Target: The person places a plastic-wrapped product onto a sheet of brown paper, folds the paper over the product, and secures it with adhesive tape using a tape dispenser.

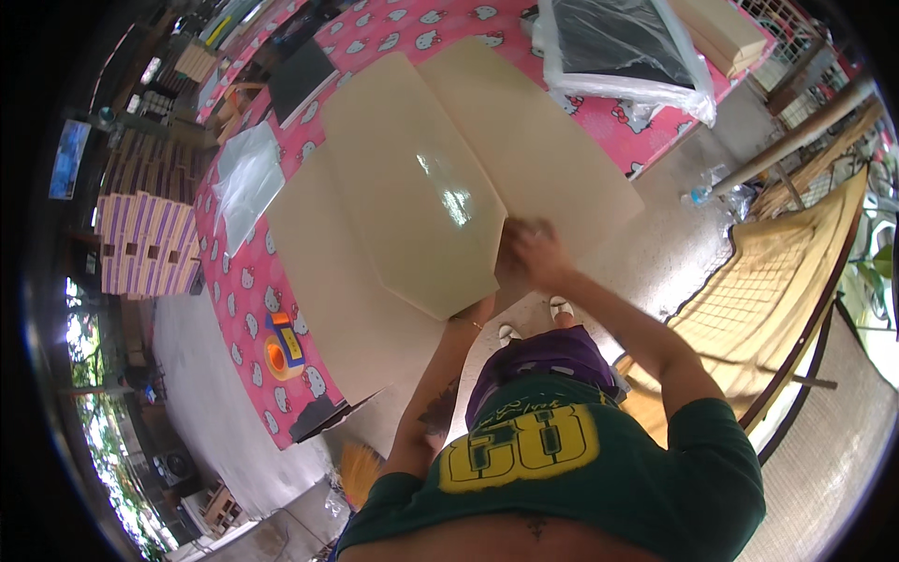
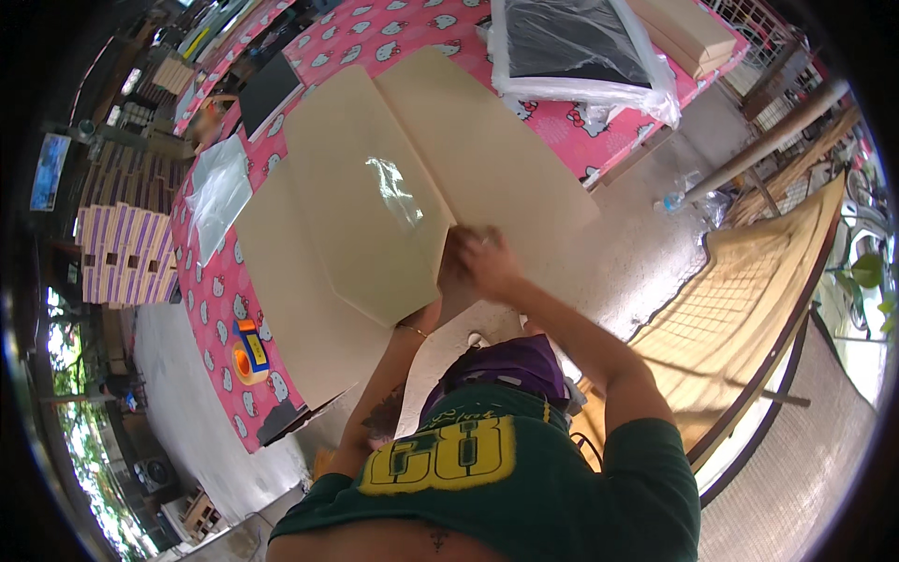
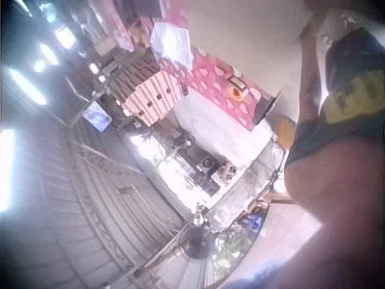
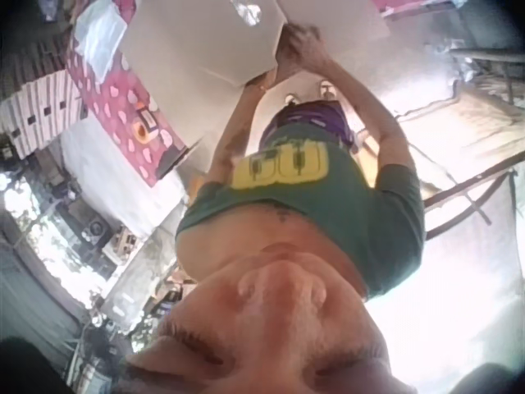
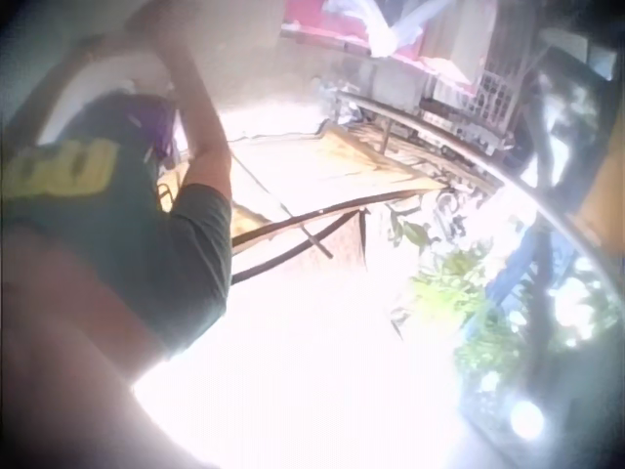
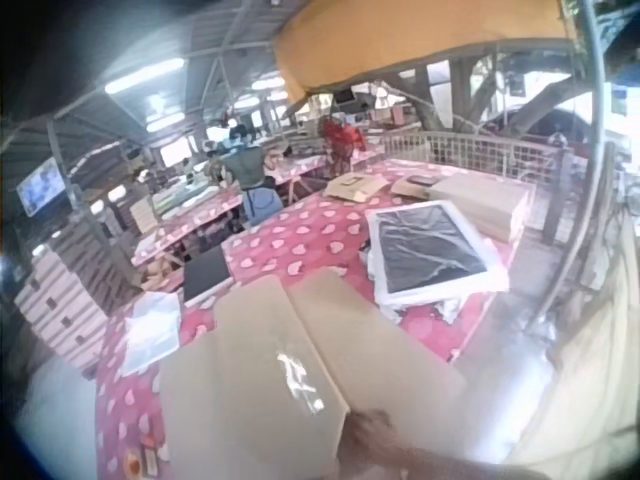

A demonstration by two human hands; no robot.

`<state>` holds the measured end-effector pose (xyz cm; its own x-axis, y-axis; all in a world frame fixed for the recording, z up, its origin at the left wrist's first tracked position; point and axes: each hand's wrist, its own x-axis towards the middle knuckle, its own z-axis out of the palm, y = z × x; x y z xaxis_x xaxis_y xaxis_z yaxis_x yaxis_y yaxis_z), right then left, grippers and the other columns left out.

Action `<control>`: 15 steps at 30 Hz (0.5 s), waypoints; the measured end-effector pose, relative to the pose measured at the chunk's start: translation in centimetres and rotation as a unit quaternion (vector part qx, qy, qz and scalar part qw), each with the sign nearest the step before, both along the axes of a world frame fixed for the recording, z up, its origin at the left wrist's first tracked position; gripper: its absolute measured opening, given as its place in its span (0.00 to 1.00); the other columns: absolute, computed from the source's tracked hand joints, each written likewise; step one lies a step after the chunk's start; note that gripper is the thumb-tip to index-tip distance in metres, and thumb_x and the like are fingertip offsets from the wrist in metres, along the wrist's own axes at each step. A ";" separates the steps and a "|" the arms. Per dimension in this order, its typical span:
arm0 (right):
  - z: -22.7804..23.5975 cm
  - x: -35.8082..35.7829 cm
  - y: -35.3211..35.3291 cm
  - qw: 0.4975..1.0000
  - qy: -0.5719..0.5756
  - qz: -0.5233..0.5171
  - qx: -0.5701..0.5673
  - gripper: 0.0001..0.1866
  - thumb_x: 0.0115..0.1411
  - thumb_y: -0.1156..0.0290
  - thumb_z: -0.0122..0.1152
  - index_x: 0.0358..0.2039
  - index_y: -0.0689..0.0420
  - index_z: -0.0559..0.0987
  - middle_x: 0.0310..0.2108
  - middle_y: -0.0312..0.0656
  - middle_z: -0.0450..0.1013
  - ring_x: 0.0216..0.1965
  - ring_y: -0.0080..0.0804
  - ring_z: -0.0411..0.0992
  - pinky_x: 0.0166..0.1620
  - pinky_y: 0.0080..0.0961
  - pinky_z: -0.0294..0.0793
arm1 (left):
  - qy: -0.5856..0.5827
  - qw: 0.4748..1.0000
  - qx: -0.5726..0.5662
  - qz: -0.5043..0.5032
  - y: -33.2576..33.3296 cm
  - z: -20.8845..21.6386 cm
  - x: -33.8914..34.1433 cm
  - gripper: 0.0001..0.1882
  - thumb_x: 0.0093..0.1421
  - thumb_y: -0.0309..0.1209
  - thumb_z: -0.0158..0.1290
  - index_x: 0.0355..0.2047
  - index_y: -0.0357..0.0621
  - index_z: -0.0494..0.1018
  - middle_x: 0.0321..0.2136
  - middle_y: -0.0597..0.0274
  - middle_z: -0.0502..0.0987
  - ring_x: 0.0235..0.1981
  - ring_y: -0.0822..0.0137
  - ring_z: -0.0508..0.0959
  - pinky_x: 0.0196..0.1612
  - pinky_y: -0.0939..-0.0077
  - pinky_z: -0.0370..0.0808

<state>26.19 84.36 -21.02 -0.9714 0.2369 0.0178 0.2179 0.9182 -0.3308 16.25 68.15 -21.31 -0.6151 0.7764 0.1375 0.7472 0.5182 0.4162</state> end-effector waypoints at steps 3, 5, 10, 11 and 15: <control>1.0 0.3 1.4 0.995 0.099 -0.023 -0.025 0.23 0.63 0.59 0.51 0.59 0.44 0.71 0.62 0.31 0.65 0.66 0.34 0.56 0.66 0.56 0.47 | -0.006 1.000 -0.018 0.009 0.0 1.5 0.5 0.24 0.63 0.32 0.47 0.59 0.36 0.65 0.56 0.41 0.68 0.58 0.45 0.67 0.60 0.53 0.64; 0.7 0.4 0.3 0.993 0.103 -0.052 -0.013 0.23 0.63 0.59 0.51 0.58 0.47 0.71 0.61 0.34 0.66 0.67 0.35 0.56 0.66 0.57 0.46 | -0.027 0.999 -0.026 0.007 0.0 2.0 0.5 0.25 0.63 0.33 0.47 0.59 0.36 0.65 0.57 0.42 0.68 0.58 0.45 0.67 0.60 0.53 0.64; 0.3 1.1 -7.5 0.990 0.114 -0.080 0.030 0.23 0.61 0.62 0.53 0.55 0.54 0.73 0.61 0.38 0.65 0.68 0.36 0.53 0.66 0.60 0.44 | -0.080 0.997 -0.014 0.013 -2.0 -1.4 -1.0 0.26 0.64 0.39 0.47 0.59 0.38 0.65 0.55 0.45 0.70 0.56 0.46 0.69 0.58 0.55 0.66; 0.1 1.9 -8.6 0.992 0.101 -0.062 0.039 0.23 0.60 0.62 0.54 0.55 0.55 0.74 0.61 0.39 0.66 0.69 0.36 0.52 0.66 0.61 0.43 | -0.124 0.992 -0.025 0.020 -1.5 -1.3 -1.0 0.26 0.65 0.40 0.47 0.59 0.38 0.65 0.55 0.45 0.71 0.56 0.47 0.70 0.57 0.55 0.67; 1.4 3.3 -10.5 0.988 0.093 -0.052 -0.114 0.23 0.61 0.59 0.54 0.54 0.56 0.75 0.56 0.41 0.71 0.61 0.41 0.64 0.64 0.55 0.53 | -0.220 0.973 -0.062 0.021 -1.1 -1.2 -1.8 0.24 0.65 0.40 0.47 0.57 0.38 0.66 0.52 0.45 0.72 0.53 0.47 0.72 0.53 0.56 0.70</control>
<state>29.46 73.88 -19.64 -0.9261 0.3545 0.1292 0.2233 0.7911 -0.5695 14.50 67.08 -22.54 -0.6255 0.7426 -0.2392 0.4869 0.6111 0.6240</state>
